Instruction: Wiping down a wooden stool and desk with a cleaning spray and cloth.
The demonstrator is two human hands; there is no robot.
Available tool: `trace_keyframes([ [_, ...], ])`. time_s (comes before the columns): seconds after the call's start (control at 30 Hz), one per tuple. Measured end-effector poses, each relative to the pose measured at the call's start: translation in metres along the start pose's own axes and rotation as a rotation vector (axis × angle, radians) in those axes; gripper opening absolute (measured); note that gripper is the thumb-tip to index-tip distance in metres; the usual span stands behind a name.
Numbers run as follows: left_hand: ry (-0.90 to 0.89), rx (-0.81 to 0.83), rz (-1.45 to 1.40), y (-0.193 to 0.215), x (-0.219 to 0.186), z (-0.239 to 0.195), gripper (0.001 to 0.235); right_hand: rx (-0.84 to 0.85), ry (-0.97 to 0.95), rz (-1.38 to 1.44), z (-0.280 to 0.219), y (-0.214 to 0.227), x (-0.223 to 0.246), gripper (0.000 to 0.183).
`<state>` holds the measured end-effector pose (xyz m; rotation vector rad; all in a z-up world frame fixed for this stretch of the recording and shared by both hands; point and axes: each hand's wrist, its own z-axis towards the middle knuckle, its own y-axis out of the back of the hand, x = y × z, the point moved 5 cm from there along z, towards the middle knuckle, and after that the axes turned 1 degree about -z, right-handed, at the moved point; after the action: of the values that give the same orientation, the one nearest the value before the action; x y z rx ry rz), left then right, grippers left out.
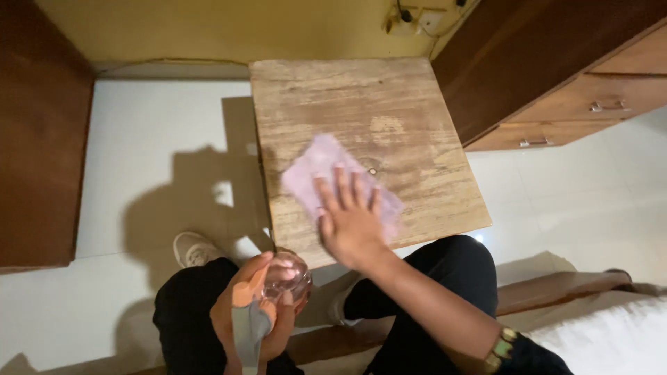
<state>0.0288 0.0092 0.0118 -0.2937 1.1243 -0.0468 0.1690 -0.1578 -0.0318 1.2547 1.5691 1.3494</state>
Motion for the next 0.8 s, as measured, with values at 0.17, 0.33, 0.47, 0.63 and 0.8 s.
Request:
trace_keyframes([
  [0.17,0.004,-0.074,0.054,0.004,0.018,-0.012,0.058,-0.202,0.252,0.118,0.07,0.001,0.047,0.061],
  [0.33,0.792,0.256,-0.321,0.089,0.154,-0.067,0.044,0.05,0.101,0.007,0.185,0.042,0.005,0.057],
  [0.47,0.212,0.602,-0.286,0.099,0.157,-0.079,0.042,0.046,-0.22,0.065,0.222,0.039,-0.118,0.065],
  [0.63,-0.231,0.534,-0.147,0.081,0.133,-0.04,0.071,-0.154,-0.327,0.076,0.14,0.008,-0.246,0.063],
  [0.8,0.327,0.119,-0.632,0.064,0.121,-0.036,0.052,-0.191,-0.29,-0.008,0.028,0.001,-0.236,0.069],
])
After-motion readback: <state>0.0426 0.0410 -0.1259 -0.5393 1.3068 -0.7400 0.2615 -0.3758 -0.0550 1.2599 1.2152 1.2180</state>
